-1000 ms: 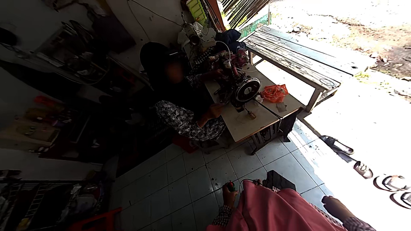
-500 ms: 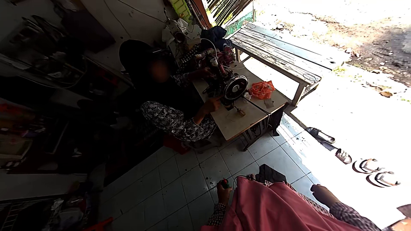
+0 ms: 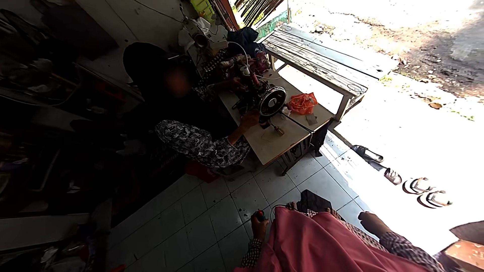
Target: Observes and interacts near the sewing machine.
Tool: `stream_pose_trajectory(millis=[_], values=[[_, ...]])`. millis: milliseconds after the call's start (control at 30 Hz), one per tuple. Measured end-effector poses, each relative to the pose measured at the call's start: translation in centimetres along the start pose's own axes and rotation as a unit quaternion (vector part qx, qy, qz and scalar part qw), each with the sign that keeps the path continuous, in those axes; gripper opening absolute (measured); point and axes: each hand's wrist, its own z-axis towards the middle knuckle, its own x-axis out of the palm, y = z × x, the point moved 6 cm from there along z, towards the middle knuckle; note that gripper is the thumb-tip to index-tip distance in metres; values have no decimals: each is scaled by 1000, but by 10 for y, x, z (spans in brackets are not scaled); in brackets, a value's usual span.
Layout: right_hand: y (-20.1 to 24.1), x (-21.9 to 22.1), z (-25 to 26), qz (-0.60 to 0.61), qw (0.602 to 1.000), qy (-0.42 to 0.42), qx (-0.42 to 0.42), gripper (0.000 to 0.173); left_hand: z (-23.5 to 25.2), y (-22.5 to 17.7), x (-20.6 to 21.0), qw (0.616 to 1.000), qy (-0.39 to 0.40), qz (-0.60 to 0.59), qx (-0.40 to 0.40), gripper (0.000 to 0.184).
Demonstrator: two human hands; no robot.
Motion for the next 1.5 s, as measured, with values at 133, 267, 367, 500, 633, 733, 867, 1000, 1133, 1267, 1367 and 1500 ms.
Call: stream_pose_trajectory(millis=[133,267,367,500,633,733,867,1000,1133,1267,1367,1500], values=[[-4,7,11,11,1000,-10,-7,35,6,9,1,1000,-2,2,-2,64],[0,7,8,12,1000,-5,0,35,10,13,0,1000,-4,-5,8,61],[1,9,9,10,1000,-5,0,35,11,16,0,1000,-6,-8,7,61],[-9,20,31,17,1000,-14,4,34,14,20,0,1000,-3,-3,2,62],[-6,20,30,13,1000,-14,4,33,22,29,2,1000,-3,-15,11,62],[4,10,8,12,1000,-4,0,35,23,29,1,1000,2,-14,1,63],[6,6,-4,5,1000,0,6,35,26,38,4,1000,-2,-31,-3,65],[2,6,8,11,1000,-22,-13,33,19,29,1,999,-6,-32,-5,64],[2,7,14,25,999,-35,-9,33,18,26,-1,999,-9,-34,-12,63],[3,4,11,20,999,-35,-8,34,16,27,-2,999,-10,-35,-9,61],[1,5,17,12,999,-31,2,33,17,28,-3,999,-10,-38,-8,62],[4,2,4,27,999,-35,-8,34,19,31,-2,999,-11,-49,-14,63]])
